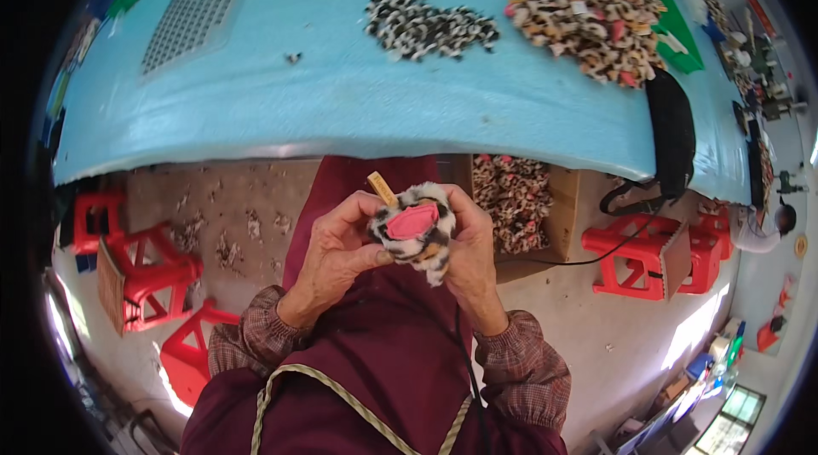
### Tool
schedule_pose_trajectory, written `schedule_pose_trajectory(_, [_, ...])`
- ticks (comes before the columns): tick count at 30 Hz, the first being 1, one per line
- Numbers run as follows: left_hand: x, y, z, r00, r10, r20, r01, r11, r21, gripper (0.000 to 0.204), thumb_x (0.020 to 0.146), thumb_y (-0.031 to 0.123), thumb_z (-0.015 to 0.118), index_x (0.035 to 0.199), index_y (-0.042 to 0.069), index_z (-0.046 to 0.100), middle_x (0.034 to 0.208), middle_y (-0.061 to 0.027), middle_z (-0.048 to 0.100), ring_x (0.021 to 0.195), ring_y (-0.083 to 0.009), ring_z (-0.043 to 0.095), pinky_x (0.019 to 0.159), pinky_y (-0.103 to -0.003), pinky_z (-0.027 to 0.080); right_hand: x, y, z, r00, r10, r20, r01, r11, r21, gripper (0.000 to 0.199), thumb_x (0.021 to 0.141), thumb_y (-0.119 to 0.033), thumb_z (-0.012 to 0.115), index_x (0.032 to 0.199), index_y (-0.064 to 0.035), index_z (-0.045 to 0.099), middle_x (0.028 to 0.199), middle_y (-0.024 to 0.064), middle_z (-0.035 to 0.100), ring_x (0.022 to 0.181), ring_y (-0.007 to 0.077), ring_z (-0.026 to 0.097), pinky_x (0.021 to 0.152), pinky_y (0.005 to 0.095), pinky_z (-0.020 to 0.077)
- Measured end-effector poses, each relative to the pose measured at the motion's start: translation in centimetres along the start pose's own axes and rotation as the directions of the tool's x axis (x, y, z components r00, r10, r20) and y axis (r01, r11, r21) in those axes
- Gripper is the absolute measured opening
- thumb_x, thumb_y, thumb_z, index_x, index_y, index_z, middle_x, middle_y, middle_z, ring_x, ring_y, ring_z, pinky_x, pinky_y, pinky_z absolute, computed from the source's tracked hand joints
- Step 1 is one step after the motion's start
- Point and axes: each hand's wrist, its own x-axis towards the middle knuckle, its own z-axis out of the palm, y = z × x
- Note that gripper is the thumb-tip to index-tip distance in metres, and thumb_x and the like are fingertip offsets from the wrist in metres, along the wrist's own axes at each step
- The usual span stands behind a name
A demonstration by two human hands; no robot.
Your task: The recorder is assembling components for leopard-print stuffed toys by attaching plastic eyes and other parts.
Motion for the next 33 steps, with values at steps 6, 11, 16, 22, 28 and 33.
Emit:
schedule_pose_trajectory(6, [-3.0,-1.2,-3.1,0.976,0.188,-0.107,-0.108,0.854,0.51,0.024,0.072,0.0,0.072,0.092,0.001,0.059,0.091,-0.0018,0.058,0.09,-0.0112,0.054,0.077,-0.025,0.045,0.2,2.8,-2.9,0.998,0.025,0.059,-0.01,0.969,-0.248,0.017,0.088,-0.003,0.059,0.103,0.0018,0.062,0.097,0.0029,0.063,0.088,0.0085,0.057,0.08,0.0218,0.0448])
schedule_pose_trajectory(11, [-3.4,-1.3,-3.5,0.971,0.24,0.016,-0.194,0.743,0.641,0.03,0.069,0.001,0.072,0.097,0.002,0.062,0.091,-0.0036,0.059,0.084,-0.0144,0.053,0.071,-0.027,0.044,-0.3,2.7,-1.8,0.961,0.022,0.276,0.122,0.863,-0.491,0.042,0.08,-0.021,0.074,0.112,0.0007,0.059,0.098,0.0033,0.066,0.092,0.0095,0.059,0.082,0.0255,0.0465])
schedule_pose_trajectory(16, [-2.9,-1.5,-2.7,0.954,-0.24,-0.18,0.222,0.968,-0.114,0.021,0.079,0.005,0.071,0.099,0.003,0.065,0.088,0.0023,0.059,0.083,-0.007,0.051,0.069,-0.024,0.044,-0.6,5.1,-2.2,0.974,0.128,0.186,-0.065,0.948,-0.31,0.043,0.076,-0.018,0.076,0.112,-0.0012,0.059,0.098,0.0038,0.066,0.092,0.01,0.059,0.082,0.0259,0.0469])
schedule_pose_trajectory(22, [-2.7,-3.5,-3.8,0.937,-0.296,-0.185,0.295,0.955,-0.033,0.021,0.081,0.012,0.071,0.1,0.002,0.067,0.087,0.0035,0.056,0.08,-0.0065,0.047,0.07,-0.022,0.04,0.1,6.3,-2.4,0.942,0.138,0.307,0.073,0.807,-0.586,0.04,0.077,-0.01,0.073,0.113,-0.001,0.058,0.101,0.0022,0.064,0.092,0.0095,0.058,0.083,0.0244,0.0456])
schedule_pose_trajectory(28, [-1.8,-2.1,-4.8,0.968,-0.144,-0.208,0.23,0.843,0.486,0.018,0.072,0.011,0.076,0.086,0.002,0.069,0.084,0.001,0.056,0.082,-0.0123,0.046,0.076,-0.026,0.038,1.6,3.8,-3.1,0.98,0.136,0.148,-0.118,0.985,-0.124,0.042,0.07,0.008,0.068,0.11,-0.0009,0.058,0.109,0.0108,0.059,0.1,0.017,0.057,0.088,0.0295,0.0451])
schedule_pose_trajectory(33, [-1.7,-2.6,-4.5,0.946,-0.254,-0.201,0.317,0.855,0.41,0.018,0.072,0.011,0.076,0.086,0.001,0.069,0.083,0.0017,0.056,0.082,-0.0115,0.047,0.076,-0.025,0.038,1.7,5.3,-3.1,0.932,0.201,0.301,-0.071,0.917,-0.392,0.026,0.078,0.003,0.066,0.103,-0.0015,0.061,0.098,0.0046,0.061,0.085,0.0104,0.058,0.075,0.024,0.0477])
